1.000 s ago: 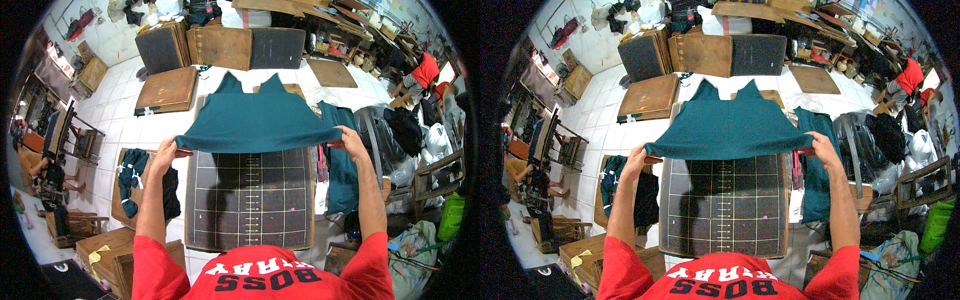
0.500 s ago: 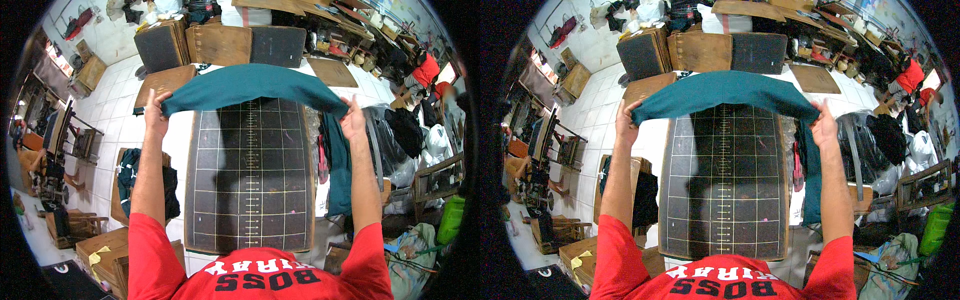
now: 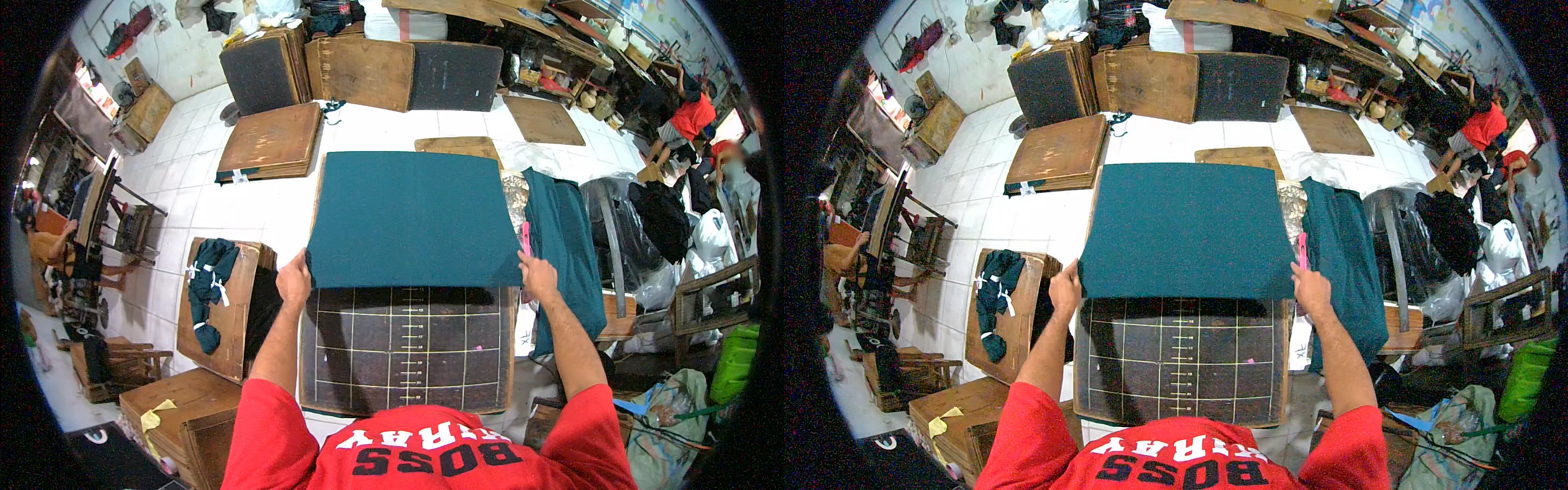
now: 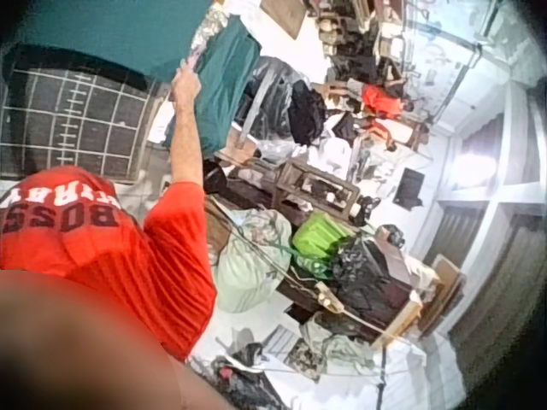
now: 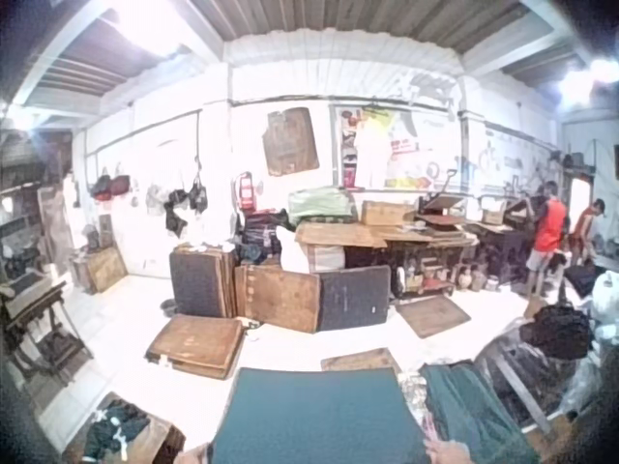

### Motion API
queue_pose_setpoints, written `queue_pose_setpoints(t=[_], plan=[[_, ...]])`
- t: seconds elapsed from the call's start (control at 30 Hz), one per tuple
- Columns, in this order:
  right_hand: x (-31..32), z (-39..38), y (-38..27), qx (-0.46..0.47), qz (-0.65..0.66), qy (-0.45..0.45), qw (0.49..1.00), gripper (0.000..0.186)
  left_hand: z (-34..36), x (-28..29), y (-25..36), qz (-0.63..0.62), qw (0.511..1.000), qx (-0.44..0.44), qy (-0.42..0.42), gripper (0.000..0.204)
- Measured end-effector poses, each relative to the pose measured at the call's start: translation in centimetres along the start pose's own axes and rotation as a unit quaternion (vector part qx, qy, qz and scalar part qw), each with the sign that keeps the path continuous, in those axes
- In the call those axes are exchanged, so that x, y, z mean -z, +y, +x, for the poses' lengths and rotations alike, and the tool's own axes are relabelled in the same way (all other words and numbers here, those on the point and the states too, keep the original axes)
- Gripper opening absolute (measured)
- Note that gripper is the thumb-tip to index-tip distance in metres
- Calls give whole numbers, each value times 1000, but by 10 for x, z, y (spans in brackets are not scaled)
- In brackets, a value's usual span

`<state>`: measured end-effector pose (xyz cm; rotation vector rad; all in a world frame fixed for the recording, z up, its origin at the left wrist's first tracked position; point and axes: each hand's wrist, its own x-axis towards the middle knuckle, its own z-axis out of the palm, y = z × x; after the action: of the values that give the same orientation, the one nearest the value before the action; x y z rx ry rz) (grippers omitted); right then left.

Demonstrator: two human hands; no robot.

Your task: The person marks a grid on a large board with a pink marker, then repeatedly places a dark green fabric piece on the board, aligns it, and smooths it out. The person repeats this placement and smoothing cycle multiple times.

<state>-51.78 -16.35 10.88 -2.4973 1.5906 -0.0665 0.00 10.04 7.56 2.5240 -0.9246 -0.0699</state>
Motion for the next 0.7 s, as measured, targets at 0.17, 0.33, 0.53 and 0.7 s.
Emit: queue_pose_setpoints(t=[0.17, 0.33, 0.53, 0.7], plan=[[-35, -46, 6, 14, -5, -12, 1000, 40, -46, -21, -30, 120, 989, -91, -3, 34], [-53, -92, 6, -1, 2, -52, 999, 39, -83, -32, -65, 125, 989, -79, -19, 32], [-58, -147, 2, -14, 14, -61, 998, 42, -140, -22, -94, 127, 989, -65, -35, 44], [-62, -189, 2, -30, 29, -55, 998, 45, -184, -17, -111, 107, 992, -71, -8, 47]])
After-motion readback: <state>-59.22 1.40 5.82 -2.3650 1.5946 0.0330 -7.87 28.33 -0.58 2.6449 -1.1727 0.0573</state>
